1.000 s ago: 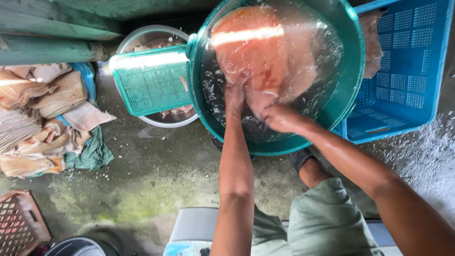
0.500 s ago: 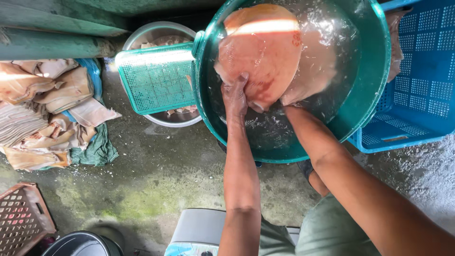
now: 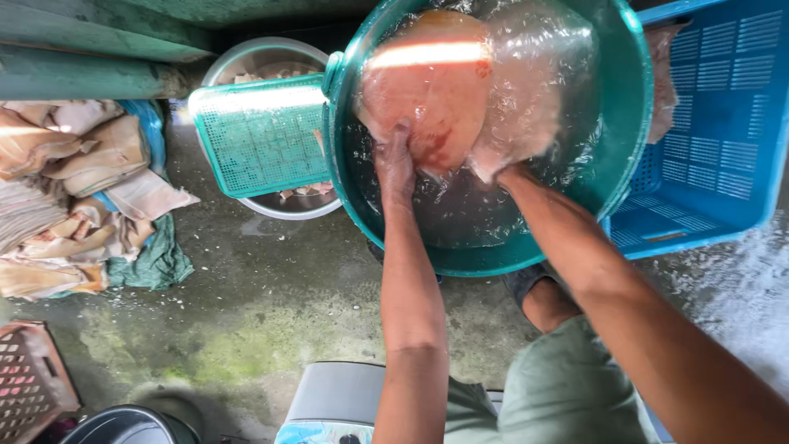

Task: The person washes large pieces of animal skin in a green tub of water by hand, scrubbing and rinsing each piece before placing it into a blue plastic basket.

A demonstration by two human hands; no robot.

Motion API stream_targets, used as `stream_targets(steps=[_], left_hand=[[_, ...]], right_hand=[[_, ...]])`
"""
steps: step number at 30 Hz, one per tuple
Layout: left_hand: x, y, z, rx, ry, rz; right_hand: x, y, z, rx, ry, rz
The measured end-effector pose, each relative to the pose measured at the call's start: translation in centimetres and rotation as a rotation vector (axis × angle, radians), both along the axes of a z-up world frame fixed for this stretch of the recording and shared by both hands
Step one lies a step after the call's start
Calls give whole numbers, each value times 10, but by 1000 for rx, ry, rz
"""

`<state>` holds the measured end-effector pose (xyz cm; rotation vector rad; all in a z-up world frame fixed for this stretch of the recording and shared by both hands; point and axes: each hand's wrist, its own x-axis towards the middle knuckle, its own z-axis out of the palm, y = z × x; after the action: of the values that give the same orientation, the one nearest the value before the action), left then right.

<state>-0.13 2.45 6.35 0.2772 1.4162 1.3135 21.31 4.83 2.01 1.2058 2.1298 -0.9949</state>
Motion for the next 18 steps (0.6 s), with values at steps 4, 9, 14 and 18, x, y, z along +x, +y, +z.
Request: stream_targets(steps=[4, 9, 14, 18], left_hand=[[0, 2, -2, 19, -287, 102], [-2, 0, -21, -96, -310, 156], [1, -15, -61, -91, -378, 139], [4, -27, -107, -131, -445, 74]], right_hand=[[18, -11, 122, -48, 107, -39], [34, 25, 250, -31, 83, -175], [47, 43, 302, -94, 583, -264], [55, 72, 276, -243, 734, -337]])
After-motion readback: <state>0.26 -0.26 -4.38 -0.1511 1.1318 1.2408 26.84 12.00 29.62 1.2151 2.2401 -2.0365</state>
